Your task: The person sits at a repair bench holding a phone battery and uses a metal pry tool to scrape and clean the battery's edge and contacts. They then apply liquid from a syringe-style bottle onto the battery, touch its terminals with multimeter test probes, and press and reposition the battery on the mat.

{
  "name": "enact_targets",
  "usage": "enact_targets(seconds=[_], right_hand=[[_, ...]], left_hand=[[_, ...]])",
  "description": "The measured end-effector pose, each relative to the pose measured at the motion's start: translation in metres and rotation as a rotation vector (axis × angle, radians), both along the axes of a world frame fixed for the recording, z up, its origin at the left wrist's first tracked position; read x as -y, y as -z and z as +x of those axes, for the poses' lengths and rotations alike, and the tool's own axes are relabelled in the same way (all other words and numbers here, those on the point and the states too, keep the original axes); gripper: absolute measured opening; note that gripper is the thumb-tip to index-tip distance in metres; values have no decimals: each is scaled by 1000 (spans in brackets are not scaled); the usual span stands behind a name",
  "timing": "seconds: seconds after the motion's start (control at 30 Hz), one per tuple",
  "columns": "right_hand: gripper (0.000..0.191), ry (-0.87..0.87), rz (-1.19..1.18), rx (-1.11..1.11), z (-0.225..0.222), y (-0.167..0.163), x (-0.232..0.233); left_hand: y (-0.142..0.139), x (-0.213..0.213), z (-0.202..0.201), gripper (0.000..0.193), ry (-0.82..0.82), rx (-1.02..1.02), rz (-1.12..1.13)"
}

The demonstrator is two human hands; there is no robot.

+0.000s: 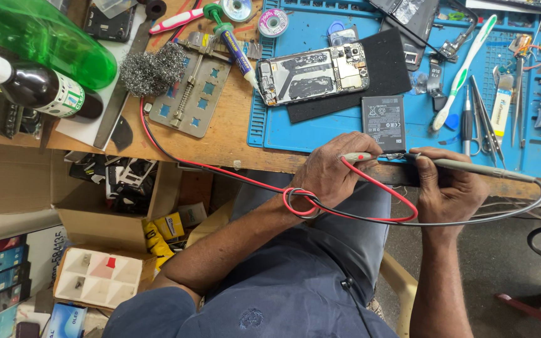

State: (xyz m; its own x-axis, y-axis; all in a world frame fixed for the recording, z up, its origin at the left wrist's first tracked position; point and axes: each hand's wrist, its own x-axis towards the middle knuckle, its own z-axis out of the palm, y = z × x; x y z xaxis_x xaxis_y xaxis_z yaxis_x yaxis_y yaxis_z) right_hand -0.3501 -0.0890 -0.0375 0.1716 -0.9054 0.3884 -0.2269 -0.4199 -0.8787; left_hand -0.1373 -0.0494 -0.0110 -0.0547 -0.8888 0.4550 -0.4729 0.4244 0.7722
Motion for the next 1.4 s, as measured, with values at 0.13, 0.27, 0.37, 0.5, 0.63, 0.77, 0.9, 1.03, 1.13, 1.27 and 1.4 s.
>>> enact_targets(seconds=[0.13,0.27,0.37,0.5,0.63,0.77,0.9,1.03,1.13,1.27,1.4], right_hand=[[5,21,-19,-39,-1,1,-4],[5,20,-22,-33,0,-2,-4],[4,7,-3,14,-1,-1,-3],[6,66,6,-58,-9,2,-6],[8,16,37,58,-11,5,-7],[8,-11,23,42,-12,-1,-6],[7,8,14,11,-12,-6,-3],[6,4,9,14,-13,-5,-1],[6,4,11,23,-14,-3,0],[7,6,12,24,-14,-3,1],[7,8,12,16,-14,-5,1]], left_hand=[[2,-3,-2,16,6,-9,1],[1,-4,-2,16,0,-19,16],[-1,-4,-4,16,1,-48,-10],[-3,-11,-10,17,-24,-86,97],[-3,-12,-11,20,5,-25,54],[-5,-10,-16,18,-15,-24,40],[-6,-8,-17,17,-18,-9,51],[-4,-5,-18,17,-16,-23,66],[-2,-4,-19,15,-25,-28,72],[-3,-4,-19,14,-24,-26,69],[-4,-3,-20,14,-19,-36,85]])
